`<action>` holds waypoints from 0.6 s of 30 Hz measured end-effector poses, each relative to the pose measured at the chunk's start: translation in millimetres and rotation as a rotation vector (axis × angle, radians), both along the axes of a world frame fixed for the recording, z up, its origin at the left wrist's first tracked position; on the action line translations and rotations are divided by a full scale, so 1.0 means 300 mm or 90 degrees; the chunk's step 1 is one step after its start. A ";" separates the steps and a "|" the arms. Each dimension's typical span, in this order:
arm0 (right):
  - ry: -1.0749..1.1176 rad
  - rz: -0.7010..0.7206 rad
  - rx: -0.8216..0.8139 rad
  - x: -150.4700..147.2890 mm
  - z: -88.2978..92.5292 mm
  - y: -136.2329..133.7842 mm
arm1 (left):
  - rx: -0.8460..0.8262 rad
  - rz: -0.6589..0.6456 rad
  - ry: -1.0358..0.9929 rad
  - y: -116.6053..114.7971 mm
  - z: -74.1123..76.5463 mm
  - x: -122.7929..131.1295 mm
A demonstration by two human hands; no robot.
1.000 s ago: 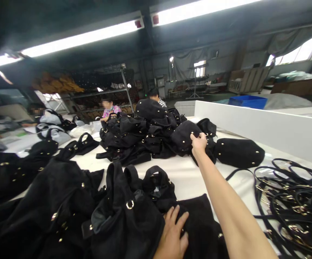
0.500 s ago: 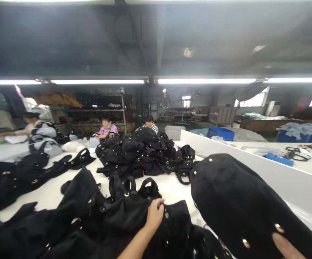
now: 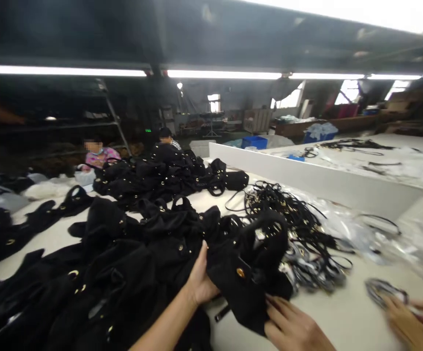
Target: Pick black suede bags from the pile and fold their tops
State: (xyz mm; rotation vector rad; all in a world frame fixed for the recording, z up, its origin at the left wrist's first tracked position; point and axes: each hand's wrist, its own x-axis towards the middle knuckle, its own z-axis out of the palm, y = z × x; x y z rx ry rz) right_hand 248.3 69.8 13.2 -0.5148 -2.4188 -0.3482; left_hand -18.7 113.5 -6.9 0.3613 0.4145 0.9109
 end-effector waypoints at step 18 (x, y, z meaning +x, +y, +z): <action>0.563 -0.140 -0.984 0.193 -0.322 -0.367 | 0.063 0.010 0.512 -0.179 -0.013 0.278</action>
